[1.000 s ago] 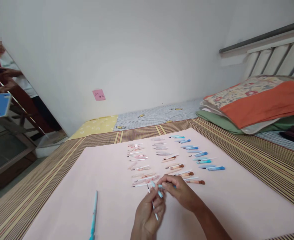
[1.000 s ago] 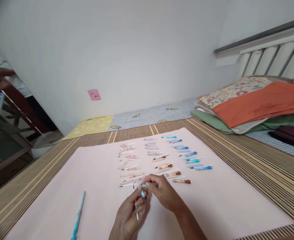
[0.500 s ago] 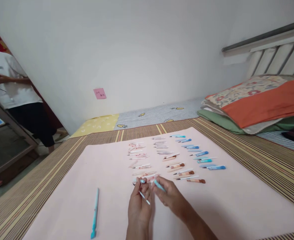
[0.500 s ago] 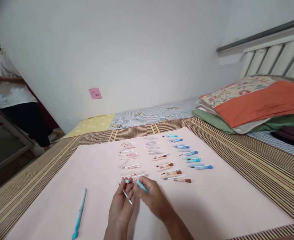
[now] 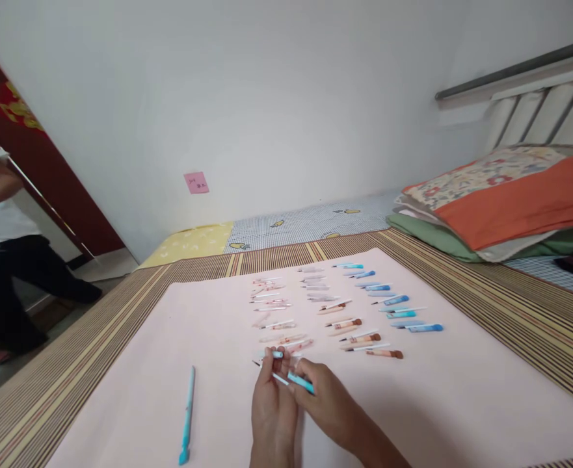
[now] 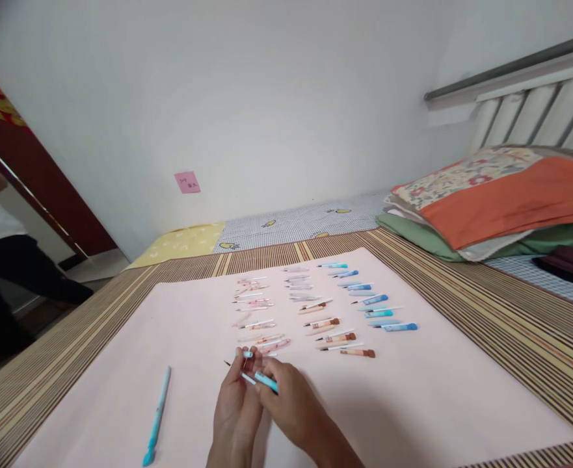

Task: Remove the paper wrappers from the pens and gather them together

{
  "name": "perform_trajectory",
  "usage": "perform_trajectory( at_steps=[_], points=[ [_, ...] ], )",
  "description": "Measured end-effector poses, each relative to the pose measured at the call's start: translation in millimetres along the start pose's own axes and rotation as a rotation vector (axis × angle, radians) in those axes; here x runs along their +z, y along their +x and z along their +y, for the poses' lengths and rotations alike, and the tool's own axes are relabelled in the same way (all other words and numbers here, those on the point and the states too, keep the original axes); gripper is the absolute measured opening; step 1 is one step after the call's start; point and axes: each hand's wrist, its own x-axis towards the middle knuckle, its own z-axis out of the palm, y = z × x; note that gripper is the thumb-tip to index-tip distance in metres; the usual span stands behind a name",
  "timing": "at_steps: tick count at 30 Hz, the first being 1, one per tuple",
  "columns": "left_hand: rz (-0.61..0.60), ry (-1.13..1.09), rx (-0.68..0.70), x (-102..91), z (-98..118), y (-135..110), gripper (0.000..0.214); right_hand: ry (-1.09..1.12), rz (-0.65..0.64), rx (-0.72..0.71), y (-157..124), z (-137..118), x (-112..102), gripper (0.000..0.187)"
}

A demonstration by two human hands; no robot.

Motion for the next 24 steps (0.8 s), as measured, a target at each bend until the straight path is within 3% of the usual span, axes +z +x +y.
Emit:
perform_trajectory(
  at_steps=[4, 8, 12, 18, 21, 24],
  points=[
    [-0.001, 0.034, 0.010, 0.4, -7.3, -0.4, 0.017, -0.125, -0.014, 0.020, -2.2, 6.5, -29.4, 0.023],
    [-0.024, 0.063, -0.032, -0.3, -25.5, -3.1, 0.016, -0.217, 0.021, -0.026, -5.8, 11.0, -54.2, 0.022],
    [0.018, 0.077, -0.126, 0.0, -50.1, -9.3, 0.014, -0.242, 0.053, -0.057, -10.4, 19.8, -63.6, 0.004],
    [0.055, 0.083, -0.232, 6.0, -74.8, -23.4, 0.017, -0.348, 0.113, -0.105, -22.9, 32.4, -76.1, 0.020],
    [-0.008, 0.184, -0.239, 5.0, -81.5, -28.4, 0.011, -0.280, 0.152, -0.069, -33.9, 38.8, -106.4, 0.023],
    [-0.050, 0.336, -0.222, -1.7, -84.8, -27.5, 0.006, -0.217, 0.222, 0.054, -49.1, 51.8, -158.5, 0.018]
  ],
)
